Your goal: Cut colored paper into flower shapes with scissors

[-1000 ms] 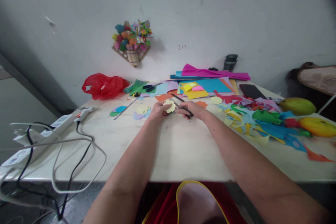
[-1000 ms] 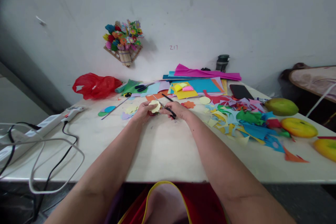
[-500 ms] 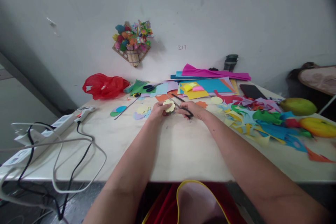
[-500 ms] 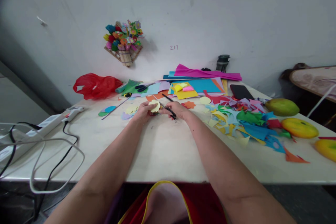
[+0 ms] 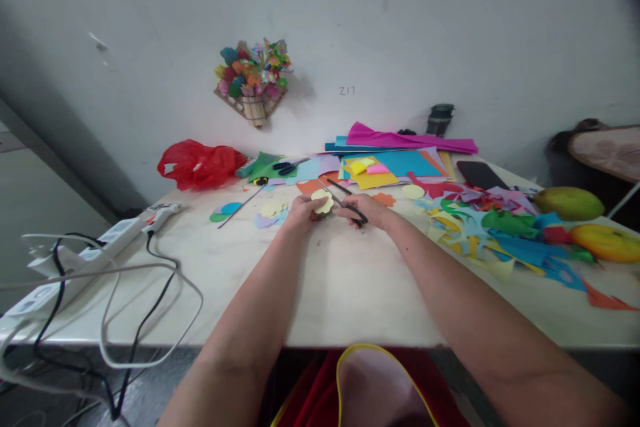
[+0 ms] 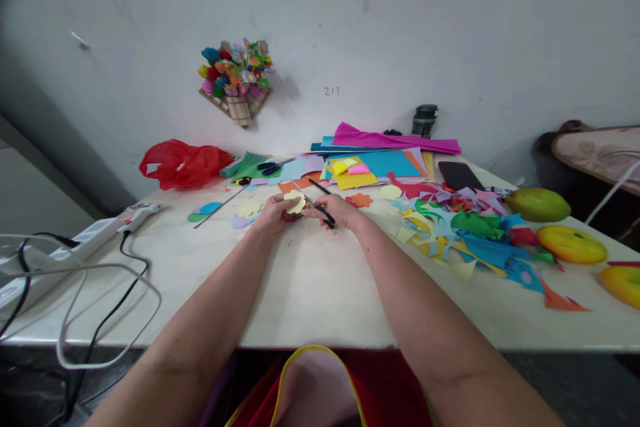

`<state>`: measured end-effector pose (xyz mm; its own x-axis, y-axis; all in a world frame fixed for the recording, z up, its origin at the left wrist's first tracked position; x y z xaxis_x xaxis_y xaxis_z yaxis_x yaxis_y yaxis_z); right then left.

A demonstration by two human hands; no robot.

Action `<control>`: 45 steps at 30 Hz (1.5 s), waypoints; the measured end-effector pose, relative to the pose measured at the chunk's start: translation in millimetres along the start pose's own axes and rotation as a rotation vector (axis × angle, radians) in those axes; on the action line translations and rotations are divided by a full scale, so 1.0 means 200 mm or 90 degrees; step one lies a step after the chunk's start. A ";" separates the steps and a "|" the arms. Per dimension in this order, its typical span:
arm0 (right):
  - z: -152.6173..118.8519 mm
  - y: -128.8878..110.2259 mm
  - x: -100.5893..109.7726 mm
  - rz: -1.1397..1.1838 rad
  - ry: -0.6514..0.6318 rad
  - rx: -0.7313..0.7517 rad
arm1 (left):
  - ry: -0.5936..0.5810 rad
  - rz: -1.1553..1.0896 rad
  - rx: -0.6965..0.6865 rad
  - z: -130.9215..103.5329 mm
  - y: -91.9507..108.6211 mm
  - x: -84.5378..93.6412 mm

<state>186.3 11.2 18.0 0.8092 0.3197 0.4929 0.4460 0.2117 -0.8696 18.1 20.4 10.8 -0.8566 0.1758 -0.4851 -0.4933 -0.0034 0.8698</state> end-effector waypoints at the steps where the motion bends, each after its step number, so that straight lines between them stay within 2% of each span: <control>1: 0.00 0.01 0.00 -0.002 0.003 0.001 | 0.003 0.002 0.002 0.00 0.00 0.00; 16: -0.03 -0.06 0.00 0.024 0.003 -0.019 | 0.013 0.015 -0.021 0.00 0.01 0.02; 21: -0.06 -0.09 0.01 0.019 -0.004 -0.007 | -0.027 0.085 -0.014 0.00 0.01 0.02; 28: -0.05 -0.05 0.02 0.020 -0.037 -0.007 | -0.069 0.089 0.004 0.00 0.01 0.01; 34: -0.03 -0.02 0.03 0.012 -0.048 -0.012 | -0.063 0.068 0.024 -0.01 0.01 0.01; 45: -0.04 -0.04 0.03 0.001 -0.057 -0.016 | -0.043 0.028 0.030 -0.02 0.02 -0.01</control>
<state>191.3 3.6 28.8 0.7725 0.4019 0.4917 0.4554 0.1890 -0.8700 17.4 16.1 14.9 -0.8644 0.2418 -0.4409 -0.4466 0.0336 0.8941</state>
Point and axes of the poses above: each hand's wrist, its own z-axis towards the middle knuckle, its own x-axis out of the back of the hand, y = z × x, the point moved 3 cm from there along z, towards the middle knuckle, and after that the axes turned 7 degrees about -z, right-handed, at the moved point
